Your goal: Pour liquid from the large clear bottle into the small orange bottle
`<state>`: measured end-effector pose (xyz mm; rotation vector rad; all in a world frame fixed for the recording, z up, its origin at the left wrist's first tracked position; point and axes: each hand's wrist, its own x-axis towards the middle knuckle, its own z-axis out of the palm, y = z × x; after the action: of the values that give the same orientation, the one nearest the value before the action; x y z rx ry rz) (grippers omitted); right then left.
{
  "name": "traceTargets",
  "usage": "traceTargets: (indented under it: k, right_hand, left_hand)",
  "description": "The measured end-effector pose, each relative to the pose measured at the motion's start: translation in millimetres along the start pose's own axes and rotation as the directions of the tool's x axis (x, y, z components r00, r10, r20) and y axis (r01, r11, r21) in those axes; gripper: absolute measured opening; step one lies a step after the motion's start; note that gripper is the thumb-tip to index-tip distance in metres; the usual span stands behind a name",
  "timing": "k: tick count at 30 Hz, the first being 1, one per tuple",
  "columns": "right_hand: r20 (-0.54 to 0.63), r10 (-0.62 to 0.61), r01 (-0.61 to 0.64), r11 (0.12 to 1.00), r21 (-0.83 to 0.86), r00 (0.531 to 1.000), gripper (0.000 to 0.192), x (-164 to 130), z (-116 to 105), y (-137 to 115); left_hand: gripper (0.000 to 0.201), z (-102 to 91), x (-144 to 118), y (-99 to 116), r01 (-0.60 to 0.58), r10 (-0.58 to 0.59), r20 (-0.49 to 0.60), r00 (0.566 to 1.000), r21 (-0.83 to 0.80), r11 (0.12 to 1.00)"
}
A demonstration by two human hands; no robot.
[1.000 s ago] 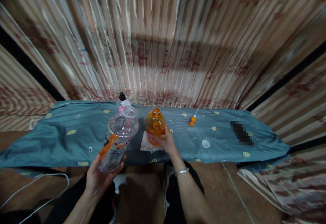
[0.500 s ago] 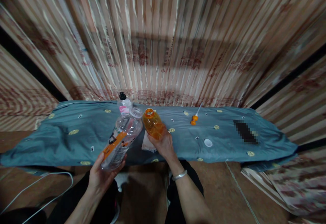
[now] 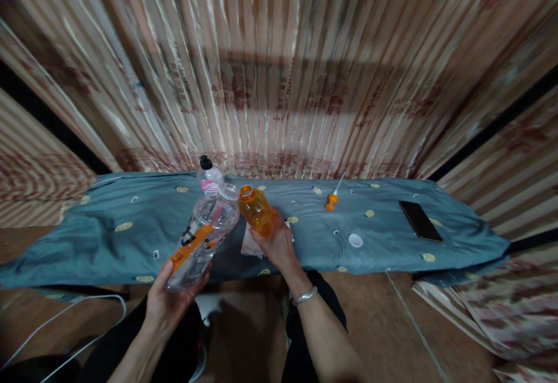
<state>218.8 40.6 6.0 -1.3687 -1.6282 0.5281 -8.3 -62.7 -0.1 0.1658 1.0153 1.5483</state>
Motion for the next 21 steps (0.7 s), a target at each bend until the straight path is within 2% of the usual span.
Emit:
traceTargets:
  k: [9,16,21]
  right_hand:
    - [-0.051,-0.060,0.059,0.998,-0.027,0.997,0.063,-2,4,5]
    - [-0.037,-0.103,0.099,0.991,-0.092,0.994,0.069,-6,6,17]
    - [0.024,-0.140,0.142,0.985,-0.094,0.990,0.064,-7,-4,16]
  left_hand:
    - [0.062,16.4,-9,13,-0.108,0.111,-0.101,0.989,0.035,0.994]
    - [0.053,1.4,-6,20,-0.130,0.134,-0.027,0.991,0.117,0.985]
    - [0.059,-1.8,-8,26,-0.171,0.174,0.002,0.985,0.177,0.969]
